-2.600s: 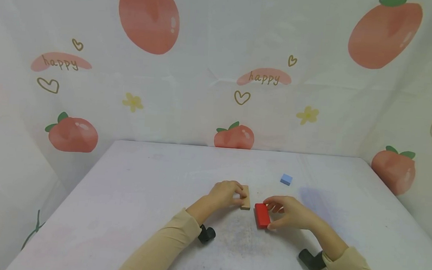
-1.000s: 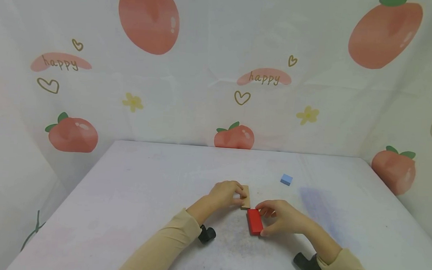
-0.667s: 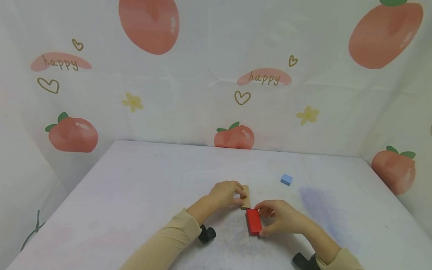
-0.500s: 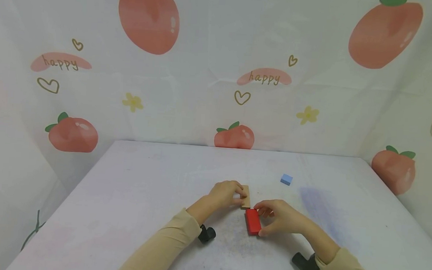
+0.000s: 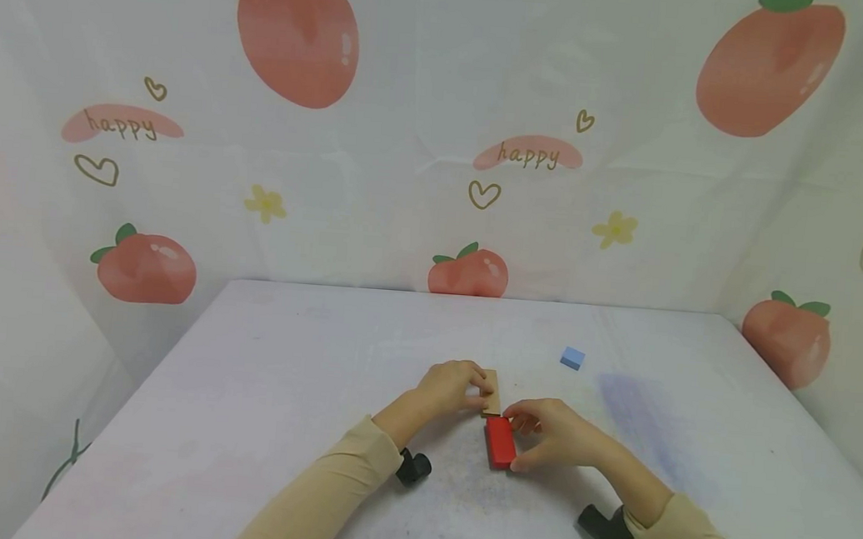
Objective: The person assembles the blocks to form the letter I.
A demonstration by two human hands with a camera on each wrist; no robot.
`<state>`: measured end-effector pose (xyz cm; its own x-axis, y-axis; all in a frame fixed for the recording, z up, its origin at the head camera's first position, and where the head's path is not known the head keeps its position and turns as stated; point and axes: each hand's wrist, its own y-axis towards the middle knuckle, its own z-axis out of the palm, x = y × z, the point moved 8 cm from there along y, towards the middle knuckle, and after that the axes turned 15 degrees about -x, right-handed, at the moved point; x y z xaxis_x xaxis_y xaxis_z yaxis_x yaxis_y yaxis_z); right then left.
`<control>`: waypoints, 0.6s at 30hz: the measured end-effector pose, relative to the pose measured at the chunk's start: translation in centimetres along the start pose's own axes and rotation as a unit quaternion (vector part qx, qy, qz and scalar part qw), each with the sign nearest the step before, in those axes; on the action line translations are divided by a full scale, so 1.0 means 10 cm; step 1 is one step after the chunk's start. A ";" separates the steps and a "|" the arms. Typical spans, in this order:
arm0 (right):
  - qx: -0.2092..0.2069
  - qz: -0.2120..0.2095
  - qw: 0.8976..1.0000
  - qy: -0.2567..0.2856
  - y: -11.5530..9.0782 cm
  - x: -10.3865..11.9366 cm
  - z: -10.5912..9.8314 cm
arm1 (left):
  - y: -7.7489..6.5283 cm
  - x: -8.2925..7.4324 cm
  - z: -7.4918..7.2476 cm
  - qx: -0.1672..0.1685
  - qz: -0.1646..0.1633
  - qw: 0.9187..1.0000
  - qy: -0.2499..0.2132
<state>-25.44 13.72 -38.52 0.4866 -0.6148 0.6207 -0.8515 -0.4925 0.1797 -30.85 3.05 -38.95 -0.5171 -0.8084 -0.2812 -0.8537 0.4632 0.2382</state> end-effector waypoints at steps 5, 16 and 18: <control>-0.005 -0.004 1.000 -0.003 0.01 0.01 0.01 | -0.01 -0.01 -0.03 -0.008 0.006 1.000 -0.004; -0.006 0.009 1.000 -0.001 0.03 0.03 0.03 | -0.01 -0.02 -0.04 -0.007 0.004 1.000 -0.009; -0.008 0.010 1.000 -0.003 0.03 0.04 0.03 | -0.01 -0.01 -0.04 -0.007 0.003 1.000 -0.010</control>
<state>-25.44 13.13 -38.47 0.4704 -0.6275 0.6204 -0.8643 -0.4697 0.1802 -30.67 2.99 -38.60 -0.5230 -0.7987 -0.2976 -0.8499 0.4620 0.2535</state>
